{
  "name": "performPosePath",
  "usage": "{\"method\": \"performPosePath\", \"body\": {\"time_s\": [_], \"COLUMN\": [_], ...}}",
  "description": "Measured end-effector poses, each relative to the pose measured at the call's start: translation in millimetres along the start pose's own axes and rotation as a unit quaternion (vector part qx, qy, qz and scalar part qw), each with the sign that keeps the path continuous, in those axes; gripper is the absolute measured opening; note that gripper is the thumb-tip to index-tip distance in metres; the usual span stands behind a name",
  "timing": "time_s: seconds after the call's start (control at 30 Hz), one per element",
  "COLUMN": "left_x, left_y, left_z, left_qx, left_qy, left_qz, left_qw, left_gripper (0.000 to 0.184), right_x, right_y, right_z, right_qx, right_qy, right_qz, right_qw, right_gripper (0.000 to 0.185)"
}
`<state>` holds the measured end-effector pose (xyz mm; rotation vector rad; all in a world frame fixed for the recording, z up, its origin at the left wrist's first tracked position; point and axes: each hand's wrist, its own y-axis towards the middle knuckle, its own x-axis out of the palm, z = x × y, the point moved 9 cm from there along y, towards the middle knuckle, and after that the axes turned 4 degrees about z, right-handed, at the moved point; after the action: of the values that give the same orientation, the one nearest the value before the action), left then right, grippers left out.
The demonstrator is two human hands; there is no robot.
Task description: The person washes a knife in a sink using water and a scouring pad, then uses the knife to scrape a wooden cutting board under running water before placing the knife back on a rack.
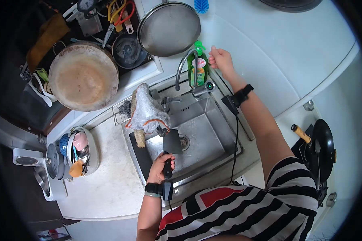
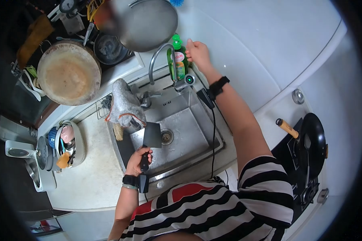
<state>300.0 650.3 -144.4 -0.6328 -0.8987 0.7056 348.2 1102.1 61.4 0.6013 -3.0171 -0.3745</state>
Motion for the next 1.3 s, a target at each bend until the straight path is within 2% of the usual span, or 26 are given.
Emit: {"method": "performPosePath", "body": {"time_s": [0.07, 0.1, 0.17, 0.2, 0.3, 0.37, 0.47, 0.73, 0.8, 0.9, 0.97, 1.0, 1.07, 1.13, 1.2, 1.27, 1.3], "left_x": [-2, 0, 2, 0, -6, -4, -6, 1, 3, 9, 9, 9, 10, 11, 9, 15, 16], "left_y": [-1, -3, -9, -9, -11, -14, -14, -11, -11, -24, -30, -31, -36, -35, -34, -32, -32], "left_z": [-2, -4, -6, -6, -15, -19, -19, -21, -20, -13, -13, -14, -11, -15, -15, -25, -28], "left_qx": [0.004, -0.013, -0.031, -0.03, -0.07, -0.102, -0.094, -0.091, -0.08, -0.059, -0.052, -0.059, -0.017, -0.029, -0.021, -0.077, -0.089], "left_qy": [0.002, -0.025, -0.064, -0.063, -0.098, -0.103, -0.094, -0.114, -0.149, -0.183, -0.208, -0.226, -0.207, -0.229, -0.229, -0.255, -0.269], "left_qz": [-0.006, -0.009, -0.002, 0.0, 0.0, -0.029, -0.015, -0.038, -0.015, -0.062, -0.075, -0.09, -0.103, -0.133, -0.129, -0.203, -0.178], "left_qw": [1.0, 1.0, 0.997, 0.998, 0.993, 0.989, 0.991, 0.989, 0.985, 0.979, 0.974, 0.968, 0.973, 0.964, 0.965, 0.942, 0.942], "left_gripper": [0.015, 0.015, 0.013, 0.013, 0.016, 0.023, 0.027, 0.026, 0.027, 0.038, 0.047, 0.051, 0.057, 0.058, 0.057, 0.057, 0.049], "right_x": [13, 18, 39, 42, 59, 65, 63, 57, 55, 50, 24, 14, 24, 45, 64, 87, 99], "right_y": [9, 18, 28, 37, 42, 37, 38, 42, 38, 15, 0, -40, -111, -194, -261, -313, -334], "right_z": [4, 3, 19, 25, 44, 43, 40, 45, 44, 50, 54, 44, 45, 45, 48, 48, 41], "right_qx": [0.147, 0.145, 0.221, 0.221, 0.281, 0.326, 0.327, 0.306, 0.305, 0.298, 0.211, 0.231, 0.212, 0.196, 0.232, 0.243, 0.176], "right_qy": [0.022, 0.024, 0.002, 0.005, 0.078, 0.208, 0.218, 0.185, 0.179, 0.252, 0.275, 0.258, 0.211, 0.209, 0.131, 0.121, 0.123], "right_qz": [-0.003, -0.005, -0.073, -0.074, -0.124, -0.13, -0.134, -0.158, -0.17, -0.212, -0.076, 0.012, -0.071, -0.23, -0.272, -0.319, -0.331], "right_qw": [0.989, 0.989, 0.973, 0.972, 0.948, 0.913, 0.91, 0.92, 0.92, 0.896, 0.935, 0.938, 0.952, 0.93, 0.925, 0.908, 0.919], "right_gripper": [0.039, 0.039, 0.038, 0.038, 0.035, 0.03, 0.026, 0.029, 0.029, 0.026, 0.026, 0.034, 0.04, 0.043, 0.044, 0.043, 0.042]}}
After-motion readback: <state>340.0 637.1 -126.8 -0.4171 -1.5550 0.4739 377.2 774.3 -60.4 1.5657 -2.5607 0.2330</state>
